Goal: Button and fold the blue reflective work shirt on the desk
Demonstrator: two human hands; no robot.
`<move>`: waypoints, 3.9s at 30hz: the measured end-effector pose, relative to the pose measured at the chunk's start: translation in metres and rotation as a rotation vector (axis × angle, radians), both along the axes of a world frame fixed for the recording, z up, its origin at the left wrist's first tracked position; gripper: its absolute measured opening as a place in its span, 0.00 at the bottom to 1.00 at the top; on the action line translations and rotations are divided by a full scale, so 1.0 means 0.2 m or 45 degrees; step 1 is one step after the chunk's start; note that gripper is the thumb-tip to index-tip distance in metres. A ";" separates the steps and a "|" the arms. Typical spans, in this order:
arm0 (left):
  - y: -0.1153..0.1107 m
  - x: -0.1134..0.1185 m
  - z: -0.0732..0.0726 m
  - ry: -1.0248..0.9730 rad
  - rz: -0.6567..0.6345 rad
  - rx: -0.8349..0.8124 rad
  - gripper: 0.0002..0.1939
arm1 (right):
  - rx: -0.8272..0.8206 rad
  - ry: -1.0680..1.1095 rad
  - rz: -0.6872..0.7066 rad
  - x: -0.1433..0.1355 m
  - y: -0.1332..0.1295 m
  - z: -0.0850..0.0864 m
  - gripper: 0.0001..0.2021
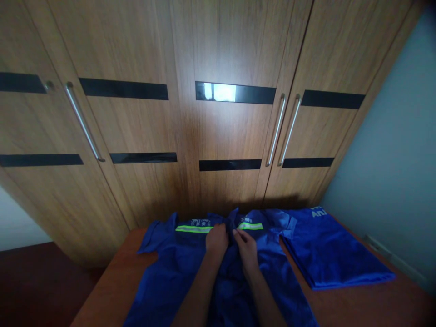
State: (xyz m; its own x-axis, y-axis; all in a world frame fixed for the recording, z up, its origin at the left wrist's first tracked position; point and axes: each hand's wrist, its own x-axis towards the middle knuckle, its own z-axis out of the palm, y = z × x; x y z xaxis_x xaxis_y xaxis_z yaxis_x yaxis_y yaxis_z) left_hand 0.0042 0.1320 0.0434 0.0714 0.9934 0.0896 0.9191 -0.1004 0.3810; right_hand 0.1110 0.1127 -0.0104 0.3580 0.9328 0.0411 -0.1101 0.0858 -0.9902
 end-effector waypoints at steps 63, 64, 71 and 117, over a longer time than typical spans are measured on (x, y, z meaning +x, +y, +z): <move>-0.25 -0.16 -0.13 -1.232 0.024 0.158 0.14 | 0.207 -0.536 0.504 -0.06 -0.13 0.14 0.11; -0.25 -0.16 -0.13 -1.239 0.033 0.160 0.13 | 0.211 -0.557 0.489 -0.07 -0.13 0.13 0.10; -0.25 -0.17 -0.14 -1.252 0.070 0.205 0.07 | 0.204 -0.641 0.346 -0.08 -0.14 0.15 0.07; -0.22 -0.19 -0.28 -0.925 0.016 0.183 0.22 | 0.175 -0.412 0.287 -0.09 -0.10 0.04 0.20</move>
State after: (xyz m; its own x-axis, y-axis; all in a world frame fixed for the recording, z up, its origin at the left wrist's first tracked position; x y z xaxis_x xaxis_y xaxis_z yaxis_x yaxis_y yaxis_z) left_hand -0.0346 0.0880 -0.0131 -0.0666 0.9687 0.2392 0.4416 -0.1864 0.8776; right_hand 0.0935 0.0918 -0.0027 0.0933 0.9645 0.2472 0.1740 0.2286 -0.9578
